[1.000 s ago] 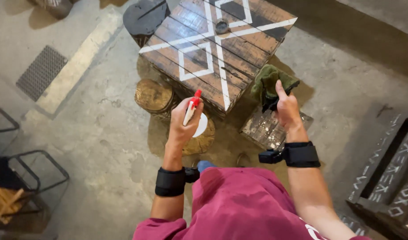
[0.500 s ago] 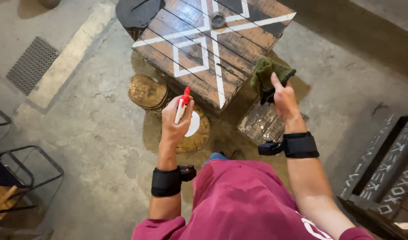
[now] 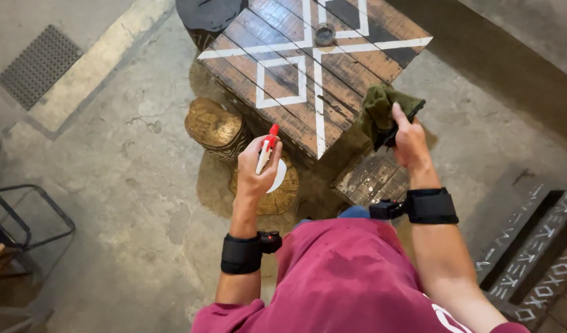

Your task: The person sprays a cleaning solution from a white bottle with a red nozzle onto a wooden table and stools, then wipes the surfaces with a green cloth. The person cleans the tabletop, the sides of the table, and the tops of several round stools.

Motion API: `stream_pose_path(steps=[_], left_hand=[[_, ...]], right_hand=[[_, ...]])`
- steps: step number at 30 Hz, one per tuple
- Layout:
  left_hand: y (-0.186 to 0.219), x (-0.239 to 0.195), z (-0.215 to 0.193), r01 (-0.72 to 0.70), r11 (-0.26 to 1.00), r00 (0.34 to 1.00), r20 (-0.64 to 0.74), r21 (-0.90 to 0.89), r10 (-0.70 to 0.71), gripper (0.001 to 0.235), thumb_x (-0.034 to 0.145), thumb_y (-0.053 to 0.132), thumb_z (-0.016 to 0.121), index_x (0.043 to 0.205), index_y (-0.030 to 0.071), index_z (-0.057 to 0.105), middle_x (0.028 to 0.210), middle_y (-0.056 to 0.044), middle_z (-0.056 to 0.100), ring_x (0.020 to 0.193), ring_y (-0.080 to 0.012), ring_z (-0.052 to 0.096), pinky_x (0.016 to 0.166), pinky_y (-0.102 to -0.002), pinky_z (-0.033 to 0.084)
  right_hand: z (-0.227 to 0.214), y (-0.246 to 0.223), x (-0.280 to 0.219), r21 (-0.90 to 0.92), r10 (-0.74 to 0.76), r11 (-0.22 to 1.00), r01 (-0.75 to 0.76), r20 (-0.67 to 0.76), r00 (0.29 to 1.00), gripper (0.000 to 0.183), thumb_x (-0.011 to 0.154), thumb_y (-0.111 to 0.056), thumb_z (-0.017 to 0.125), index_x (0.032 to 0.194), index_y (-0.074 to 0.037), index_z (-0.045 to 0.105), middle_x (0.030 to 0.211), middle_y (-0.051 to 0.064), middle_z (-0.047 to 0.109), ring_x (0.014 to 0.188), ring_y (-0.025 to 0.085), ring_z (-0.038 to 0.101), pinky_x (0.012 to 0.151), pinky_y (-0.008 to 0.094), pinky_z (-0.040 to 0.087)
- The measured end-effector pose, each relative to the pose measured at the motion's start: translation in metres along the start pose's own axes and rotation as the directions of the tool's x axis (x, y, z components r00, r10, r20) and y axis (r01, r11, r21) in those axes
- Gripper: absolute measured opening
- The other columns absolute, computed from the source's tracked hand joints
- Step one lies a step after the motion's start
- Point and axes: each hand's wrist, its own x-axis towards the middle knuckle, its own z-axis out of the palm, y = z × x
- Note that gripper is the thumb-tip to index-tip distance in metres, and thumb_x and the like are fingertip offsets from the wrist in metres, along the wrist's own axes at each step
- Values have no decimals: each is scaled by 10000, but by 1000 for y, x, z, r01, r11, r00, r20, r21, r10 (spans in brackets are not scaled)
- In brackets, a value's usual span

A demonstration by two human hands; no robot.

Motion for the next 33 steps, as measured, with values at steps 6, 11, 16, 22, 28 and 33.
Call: stream_pose_path(steps=[6, 11, 16, 22, 28, 33], left_hand=[[-1, 10, 1, 36, 999, 998, -45, 41, -34, 191, 953, 147, 750, 1085, 21, 695, 876, -129, 708, 744, -202, 676, 704, -321, 538], [-5, 21, 22, 94, 995, 992, -82, 37, -90, 182, 962, 165, 748, 1069, 26, 699, 858, -115, 711, 736, -176, 672, 696, -315, 544], [4, 31, 54, 107, 989, 978, -190, 100, -86, 204, 959, 172, 748, 1079, 17, 695, 854, -115, 707, 734, -135, 665, 690, -305, 540], [36, 24, 79, 177, 984, 939, -304, 25, -162, 142, 1015, 156, 723, 1089, 35, 719, 863, -60, 720, 776, -95, 647, 719, -282, 543], [39, 19, 92, 208, 976, 930, -321, 65, -177, 158, 1009, 146, 711, 1110, 25, 714, 899, -58, 723, 804, -98, 658, 742, -286, 548], [50, 25, 98, 201, 976, 936, -311, 88, -165, 158, 1008, 138, 709, 1115, 22, 712, 917, -64, 727, 821, -102, 672, 761, -286, 552]], right_hand=[[4, 1, 31, -33, -19, 999, 22, 83, 996, 445, 1064, -322, 565, 1384, -13, 584, 1270, 67, 699, 1095, 177, 701, 939, 336, 587], [-21, 3, 58, -15, 17, 1000, -16, 108, 994, 423, 1062, -265, 590, 1409, -23, 576, 1291, 59, 687, 1105, 179, 689, 937, 342, 582], [-45, -5, 89, 53, -13, 999, 1, 225, 974, 413, 1061, -178, 607, 1435, -9, 565, 1347, 66, 673, 1157, 191, 684, 988, 344, 579], [-71, -3, 97, 1, 25, 1000, -25, 191, 981, 378, 1051, -115, 623, 1411, -23, 555, 1331, 83, 681, 1157, 214, 697, 987, 361, 598], [-78, 4, 112, 22, 47, 998, -53, 240, 970, 369, 1044, -141, 640, 1386, -15, 584, 1289, 77, 702, 1113, 201, 715, 959, 362, 609], [-80, 18, 128, -12, 11, 1000, -8, 281, 960, 337, 1056, -129, 646, 1365, 2, 609, 1281, 74, 703, 1101, 180, 702, 961, 340, 589]])
